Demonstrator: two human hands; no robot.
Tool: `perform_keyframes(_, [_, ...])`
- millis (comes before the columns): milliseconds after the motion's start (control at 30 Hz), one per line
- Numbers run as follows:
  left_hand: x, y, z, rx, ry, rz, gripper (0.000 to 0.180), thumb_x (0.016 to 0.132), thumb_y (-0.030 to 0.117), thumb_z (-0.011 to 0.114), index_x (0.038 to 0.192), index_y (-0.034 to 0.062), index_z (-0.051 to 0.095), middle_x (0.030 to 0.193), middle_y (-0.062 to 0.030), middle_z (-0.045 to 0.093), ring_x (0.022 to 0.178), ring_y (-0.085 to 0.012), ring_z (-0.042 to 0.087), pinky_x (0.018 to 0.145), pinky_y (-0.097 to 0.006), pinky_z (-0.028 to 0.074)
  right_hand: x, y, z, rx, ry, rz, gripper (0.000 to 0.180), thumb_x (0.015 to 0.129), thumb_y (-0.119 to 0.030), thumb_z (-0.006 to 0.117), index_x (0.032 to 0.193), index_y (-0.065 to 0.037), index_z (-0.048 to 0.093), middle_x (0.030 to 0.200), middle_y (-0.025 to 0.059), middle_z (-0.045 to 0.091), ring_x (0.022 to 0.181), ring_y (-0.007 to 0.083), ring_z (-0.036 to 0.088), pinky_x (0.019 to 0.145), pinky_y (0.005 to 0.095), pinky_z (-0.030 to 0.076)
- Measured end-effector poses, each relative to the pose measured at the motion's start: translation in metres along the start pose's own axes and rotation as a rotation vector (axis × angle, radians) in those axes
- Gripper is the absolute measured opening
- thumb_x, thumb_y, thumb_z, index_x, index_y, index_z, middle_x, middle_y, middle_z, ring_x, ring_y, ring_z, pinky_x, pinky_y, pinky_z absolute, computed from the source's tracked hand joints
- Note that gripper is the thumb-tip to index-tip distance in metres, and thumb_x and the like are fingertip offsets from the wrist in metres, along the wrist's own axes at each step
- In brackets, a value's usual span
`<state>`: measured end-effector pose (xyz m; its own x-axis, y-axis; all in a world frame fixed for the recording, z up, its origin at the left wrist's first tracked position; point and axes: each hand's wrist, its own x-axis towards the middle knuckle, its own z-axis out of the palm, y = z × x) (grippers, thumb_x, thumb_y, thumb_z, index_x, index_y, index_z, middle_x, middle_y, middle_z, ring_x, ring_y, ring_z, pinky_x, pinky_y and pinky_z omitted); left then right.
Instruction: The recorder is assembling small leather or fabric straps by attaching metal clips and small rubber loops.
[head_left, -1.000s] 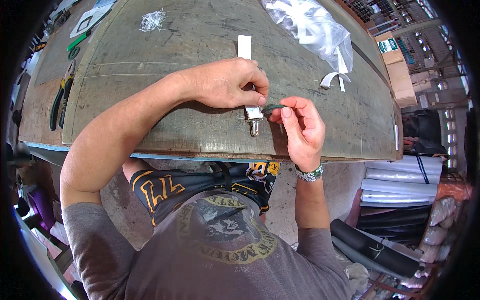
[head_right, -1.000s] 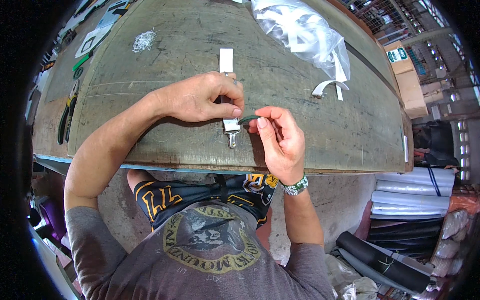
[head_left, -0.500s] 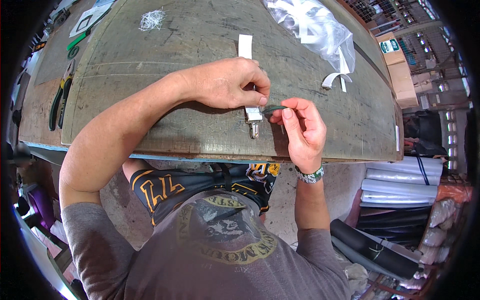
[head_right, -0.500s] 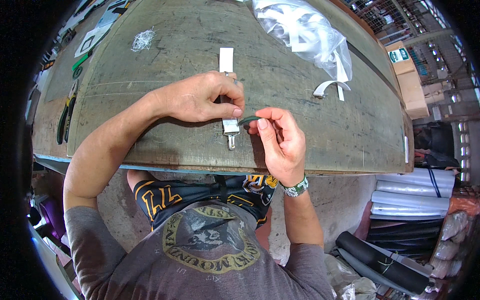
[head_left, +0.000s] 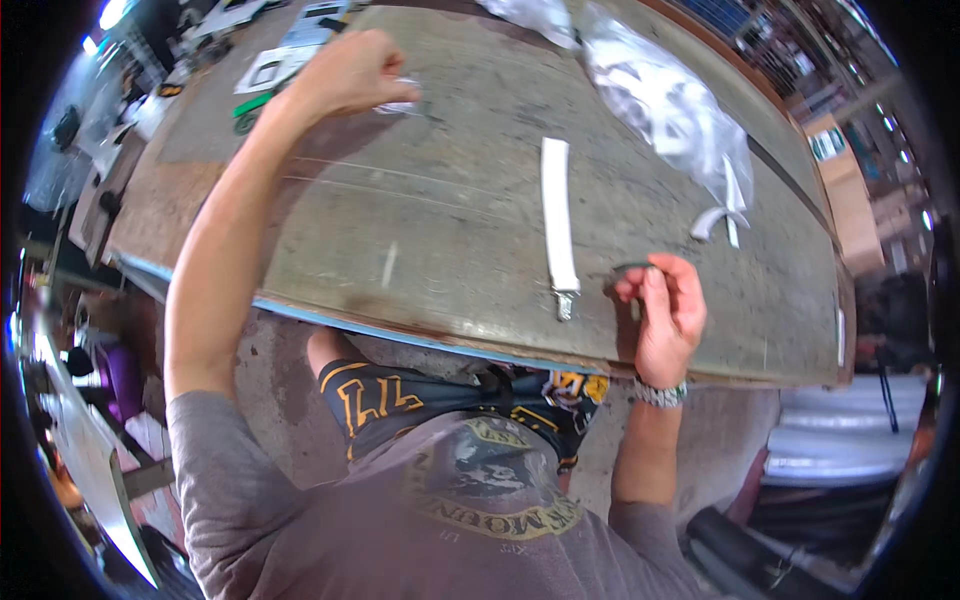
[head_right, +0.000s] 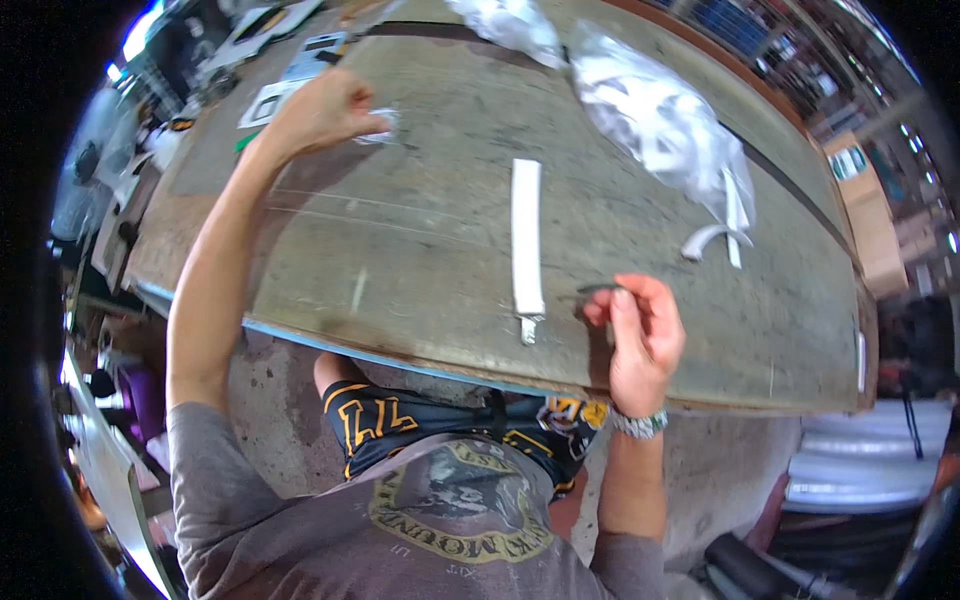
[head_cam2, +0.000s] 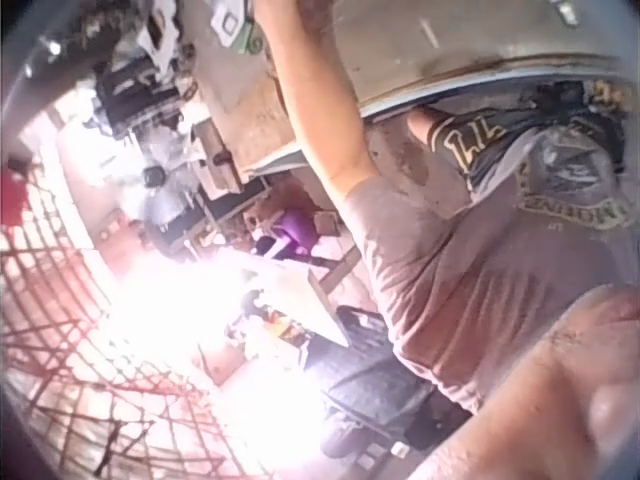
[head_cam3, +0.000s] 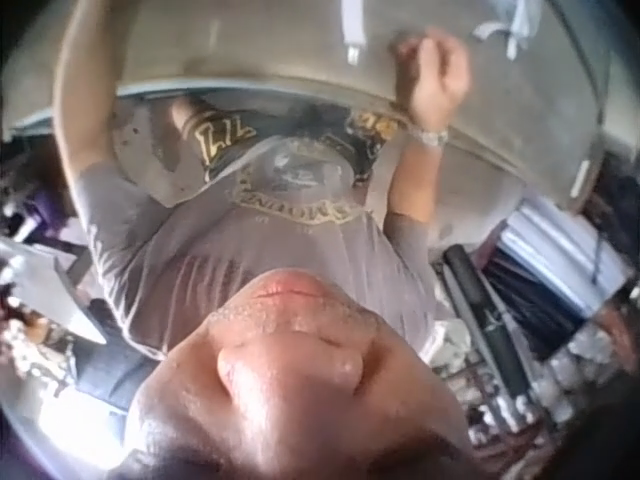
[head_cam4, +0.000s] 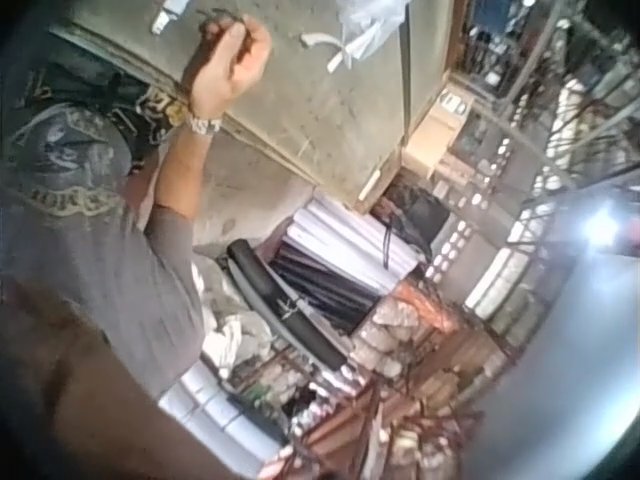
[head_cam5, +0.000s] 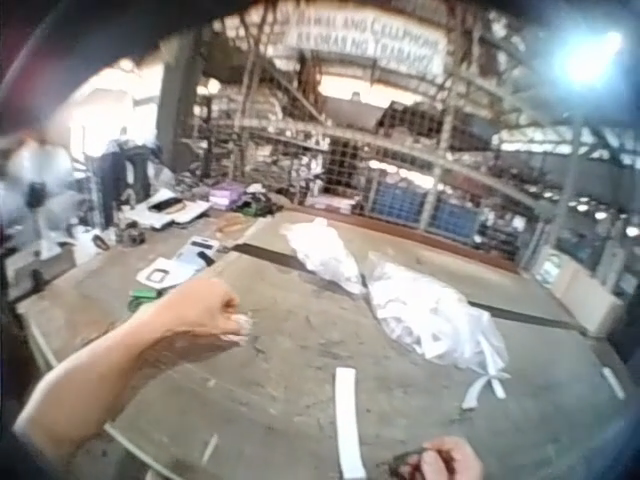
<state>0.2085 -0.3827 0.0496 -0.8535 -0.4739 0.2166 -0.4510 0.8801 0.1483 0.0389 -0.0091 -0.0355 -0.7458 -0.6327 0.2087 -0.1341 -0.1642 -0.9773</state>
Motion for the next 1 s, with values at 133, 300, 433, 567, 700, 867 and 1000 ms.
perform_keyframes(133, [-0.015, 0.022, 0.015, -0.123, 0.246, 0.186, 0.031, 0.085, 0.015, 0.066, 0.114, 0.004, 0.064, 0.103, -0.016, 0.068, 0.095, -0.0297, 0.064, 0.081, -0.039, 0.051, 0.007, 0.002, 0.001, 0.082, 0.029, -0.009, 0.016, 0.1, -0.006, 0.056, 0.114, 0.0, 0.057, 0.091, 0.0084, 0.068, 0.078, 0.0132, 0.065, 0.072, 0.0266, 0.053])
perform_keyframes(300, [-0.031, 0.113, 0.029, -0.52, -0.17, 0.728, 0.036, 0.084, 0.02, 0.074, 0.112, 0.0005, 0.066, 0.113, -0.0146, 0.065, 0.106, -0.0291, 0.06, 0.093, -0.038, 0.049, 0.003, 0.006, -0.007, 0.054, 0.002, -0.076, 0.018, 0.1, -0.01, 0.057, 0.115, 0.001, 0.057, 0.092, 0.0076, 0.068, 0.079, 0.0129, 0.065, 0.073, 0.0261, 0.053])
perform_keyframes(433, [-0.036, 0.137, 0.047, -0.614, -0.281, 0.747, 0.029, 0.082, 0.016, 0.075, 0.106, 0.0028, 0.069, 0.107, -0.0101, 0.065, 0.101, -0.0286, 0.06, 0.089, -0.04, 0.048, 0.001, 0.004, -0.004, 0.025, -0.014, -0.087, 0.018, 0.1, -0.01, 0.057, 0.115, 0.0, 0.057, 0.093, 0.0079, 0.068, 0.081, 0.0129, 0.065, 0.073, 0.0259, 0.053])
perform_keyframes(567, [-0.034, 0.138, 0.068, -0.761, -0.286, 0.766, 0.015, 0.082, 0.012, 0.075, 0.096, 0.0043, 0.073, 0.097, -0.0066, 0.067, 0.097, -0.0257, 0.059, 0.088, -0.039, 0.047, -0.006, -0.004, 0.004, -0.041, -0.055, -0.066, 0.018, 0.101, -0.01, 0.057, 0.115, 0.001, 0.058, 0.095, 0.0086, 0.069, 0.083, 0.0128, 0.066, 0.076, 0.0255, 0.054])
perform_keyframes(700, [-0.033, 0.137, 0.073, -0.797, -0.231, 0.754, 0.011, 0.084, 0.011, 0.073, 0.091, 0.003, 0.072, 0.091, -0.0063, 0.068, 0.096, -0.0252, 0.059, 0.088, -0.039, 0.047, -0.012, -0.007, 0.015, -0.029, -0.116, -0.04, 0.018, 0.1, -0.008, 0.057, 0.116, 0.001, 0.057, 0.096, 0.0081, 0.068, 0.084, 0.0119, 0.065, 0.077, 0.0253, 0.053])
perform_keyframes(867, [-0.029, 0.135, 0.074, -0.851, -0.35, 0.686, 0.011, 0.087, 0.012, 0.07, 0.086, 0.0012, 0.069, 0.091, -0.0072, 0.067, 0.096, -0.0251, 0.058, 0.087, -0.038, 0.045, -0.011, -0.009, 0.024, -0.081, -0.192, -0.042, 0.018, 0.101, -0.008, 0.057, 0.116, 0.001, 0.057, 0.095, 0.0069, 0.067, 0.085, 0.0104, 0.064, 0.078, 0.0241, 0.052])
perform_keyframes(1000, [-0.029, 0.134, 0.079, -0.856, -0.333, 0.692, 0.012, 0.087, 0.013, 0.069, 0.086, 0.0013, 0.069, 0.091, -0.0075, 0.067, 0.094, -0.0247, 0.056, 0.087, -0.038, 0.044, -0.009, -0.006, 0.027, -0.108, -0.19, -0.027, 0.017, 0.101, -0.008, 0.056, 0.115, 0.002, 0.057, 0.095, 0.0067, 0.067, 0.085, 0.0097, 0.064, 0.079, 0.0233, 0.052])
